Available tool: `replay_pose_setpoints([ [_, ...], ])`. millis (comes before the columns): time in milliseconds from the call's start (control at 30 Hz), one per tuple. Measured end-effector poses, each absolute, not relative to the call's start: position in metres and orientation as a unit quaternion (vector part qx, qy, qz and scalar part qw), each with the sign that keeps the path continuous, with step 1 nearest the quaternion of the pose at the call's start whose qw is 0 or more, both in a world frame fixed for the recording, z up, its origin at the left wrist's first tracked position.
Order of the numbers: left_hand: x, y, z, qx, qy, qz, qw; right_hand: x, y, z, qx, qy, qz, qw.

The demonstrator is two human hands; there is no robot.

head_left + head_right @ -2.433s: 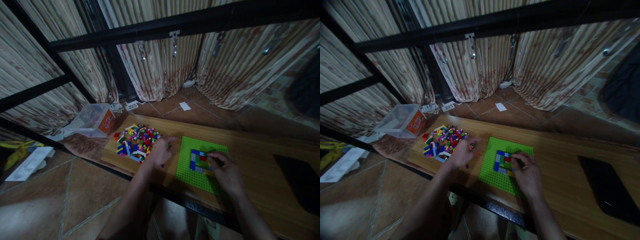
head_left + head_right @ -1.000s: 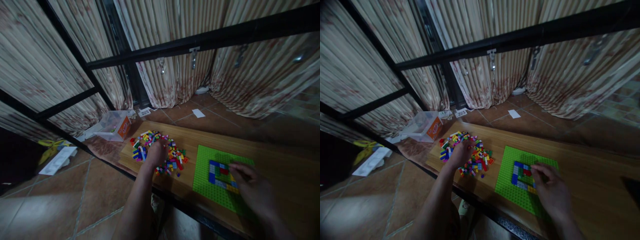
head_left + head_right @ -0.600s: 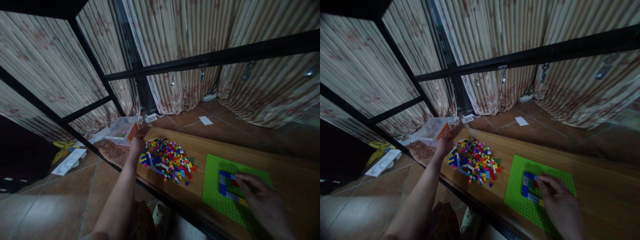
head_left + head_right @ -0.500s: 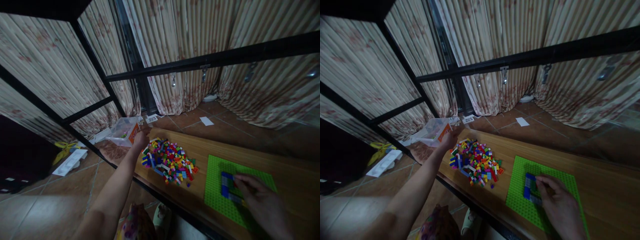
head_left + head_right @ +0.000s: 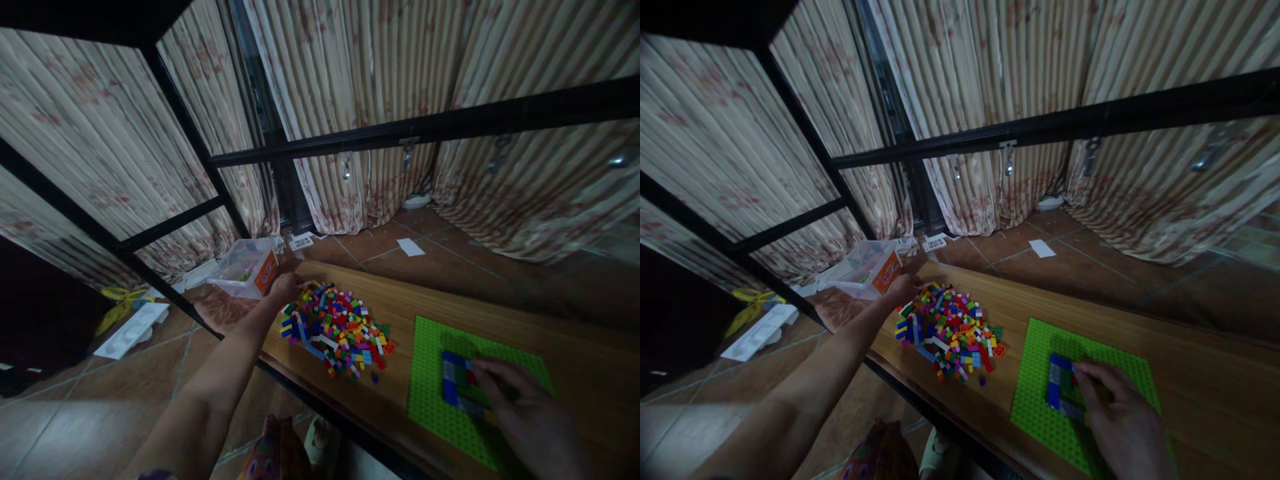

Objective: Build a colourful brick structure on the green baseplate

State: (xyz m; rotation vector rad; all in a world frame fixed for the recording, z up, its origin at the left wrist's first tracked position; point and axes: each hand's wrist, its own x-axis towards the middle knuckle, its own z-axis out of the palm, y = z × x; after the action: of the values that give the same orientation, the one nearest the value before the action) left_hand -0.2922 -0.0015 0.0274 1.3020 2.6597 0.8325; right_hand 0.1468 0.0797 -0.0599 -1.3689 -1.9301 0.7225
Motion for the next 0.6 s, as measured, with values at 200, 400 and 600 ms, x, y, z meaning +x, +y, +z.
replay_pose_setpoints([
  [200,-0.269,-0.024,0.045,0.391,0.893,0.223,0.011,0.144,0.073,-0.048,-0.527,-0.710,0.299,0.358],
  [400,-0.157,-0.027,0.050,0.380,0.762,0.496,0.168,0.109,0.044,-0.026,-0.462,-0.653,0.424,0.424],
  [600,-0.046,-0.011,0.027,0.283,0.556,0.645,0.442,0.082,0.029,-0.004,-0.411,-0.538,0.567,0.469],
])
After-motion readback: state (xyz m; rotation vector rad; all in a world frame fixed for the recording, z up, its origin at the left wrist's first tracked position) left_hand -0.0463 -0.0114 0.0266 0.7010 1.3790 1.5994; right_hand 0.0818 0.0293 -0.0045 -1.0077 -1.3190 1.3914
